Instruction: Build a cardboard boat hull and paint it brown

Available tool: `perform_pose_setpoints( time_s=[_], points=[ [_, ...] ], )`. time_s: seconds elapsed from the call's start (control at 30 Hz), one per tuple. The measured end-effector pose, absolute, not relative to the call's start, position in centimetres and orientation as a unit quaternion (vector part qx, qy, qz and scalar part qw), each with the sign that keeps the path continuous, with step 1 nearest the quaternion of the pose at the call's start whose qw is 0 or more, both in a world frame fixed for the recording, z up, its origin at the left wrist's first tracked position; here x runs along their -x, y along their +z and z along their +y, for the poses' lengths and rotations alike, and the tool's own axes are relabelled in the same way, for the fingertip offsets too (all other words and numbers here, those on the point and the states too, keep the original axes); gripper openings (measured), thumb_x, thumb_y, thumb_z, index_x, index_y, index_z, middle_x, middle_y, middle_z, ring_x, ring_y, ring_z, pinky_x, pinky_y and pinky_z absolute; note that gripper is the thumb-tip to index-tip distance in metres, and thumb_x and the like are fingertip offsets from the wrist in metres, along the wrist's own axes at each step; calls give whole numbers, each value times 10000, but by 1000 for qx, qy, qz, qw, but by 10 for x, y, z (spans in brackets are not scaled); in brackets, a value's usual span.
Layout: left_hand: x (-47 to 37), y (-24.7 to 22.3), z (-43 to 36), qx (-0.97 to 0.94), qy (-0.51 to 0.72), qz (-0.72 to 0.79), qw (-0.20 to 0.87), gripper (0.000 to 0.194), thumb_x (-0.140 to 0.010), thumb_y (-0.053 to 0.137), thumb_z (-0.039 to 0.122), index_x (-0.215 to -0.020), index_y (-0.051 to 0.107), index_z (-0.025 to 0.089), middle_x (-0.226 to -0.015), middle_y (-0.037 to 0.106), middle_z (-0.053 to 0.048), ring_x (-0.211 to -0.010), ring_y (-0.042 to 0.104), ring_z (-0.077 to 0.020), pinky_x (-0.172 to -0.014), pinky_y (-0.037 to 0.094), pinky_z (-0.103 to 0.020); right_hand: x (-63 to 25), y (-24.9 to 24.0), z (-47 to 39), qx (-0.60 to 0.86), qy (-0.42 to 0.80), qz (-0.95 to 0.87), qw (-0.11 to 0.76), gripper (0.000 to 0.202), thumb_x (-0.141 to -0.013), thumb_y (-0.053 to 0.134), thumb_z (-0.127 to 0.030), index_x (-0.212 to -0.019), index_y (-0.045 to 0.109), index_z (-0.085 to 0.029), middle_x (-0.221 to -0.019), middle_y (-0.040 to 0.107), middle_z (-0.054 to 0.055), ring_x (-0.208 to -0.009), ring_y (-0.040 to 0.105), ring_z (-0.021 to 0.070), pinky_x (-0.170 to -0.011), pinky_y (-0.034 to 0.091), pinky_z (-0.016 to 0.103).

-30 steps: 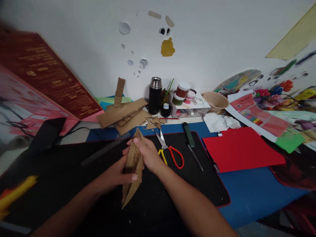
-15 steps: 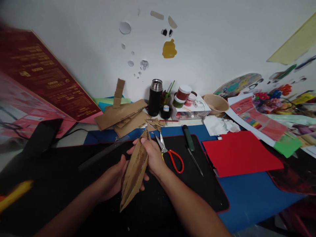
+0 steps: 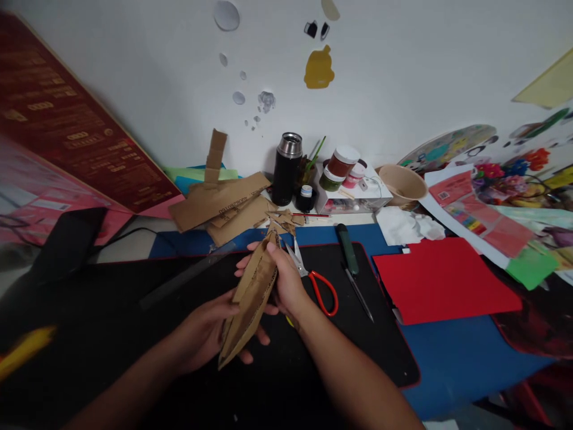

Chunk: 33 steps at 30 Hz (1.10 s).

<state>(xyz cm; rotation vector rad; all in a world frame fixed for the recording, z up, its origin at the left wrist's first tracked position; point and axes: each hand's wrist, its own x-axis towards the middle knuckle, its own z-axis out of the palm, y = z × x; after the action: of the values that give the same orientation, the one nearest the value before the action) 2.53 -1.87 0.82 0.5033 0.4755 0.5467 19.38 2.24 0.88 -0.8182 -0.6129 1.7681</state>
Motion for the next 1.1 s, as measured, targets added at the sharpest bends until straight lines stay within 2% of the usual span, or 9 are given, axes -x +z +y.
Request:
perform_pose_setpoints(
  time_s=[0.1,0.27,0.43,0.67,0.93,1.1],
  points=[
    [-26,6,-19,-234,249,240,909,388,-939,588,230,-1319,637,169,-1354,704,-202,-895,790,-302,-631,656,-362,-198,11,24,331,736,-271,525,497,-924,657,-623,-1137,722,-179,-952,804,96,-829,783,234,-738,623,322],
    [-26,7,-20,-226,244,252,909,359,-947,579,273,-1259,690,135,-1333,718,-225,-905,798,-313,-646,659,-360,-201,13,25,323,747,-291,504,525,-946,628,-637,-1204,710,-186,-1032,800,117,-876,784,249,-753,625,339],
    [-28,10,-18,-225,245,311,890,378,-887,650,289,-1221,728,130,-1344,719,-229,-886,805,-306,-667,648,-339,-202,10,25,316,748,-307,496,491,-980,603,-602,-1246,692,-199,-1066,794,121,-890,784,249,-758,629,351],
    [-30,4,-20,-233,247,341,877,340,-853,661,262,-1153,740,123,-1205,778,-201,-780,804,-276,-636,629,-325,-202,8,24,321,749,-321,483,480,-1015,564,-570,-1299,667,-197,-1101,784,129,-915,783,249,-781,627,365],
    [-22,-2,-24,-276,226,329,874,369,-946,638,336,-1241,694,122,-1202,771,-209,-818,802,-256,-677,621,-319,-201,10,24,327,757,-307,476,506,-977,606,-602,-1278,670,-200,-1077,787,129,-898,778,248,-800,619,381],
    [-23,-1,-23,-264,228,295,889,396,-932,689,359,-1263,655,144,-1194,769,-192,-847,807,-272,-703,631,-347,-198,9,23,318,764,-305,472,510,-973,593,-610,-1271,663,-202,-1063,790,129,-910,775,250,-803,612,383]
  ],
)
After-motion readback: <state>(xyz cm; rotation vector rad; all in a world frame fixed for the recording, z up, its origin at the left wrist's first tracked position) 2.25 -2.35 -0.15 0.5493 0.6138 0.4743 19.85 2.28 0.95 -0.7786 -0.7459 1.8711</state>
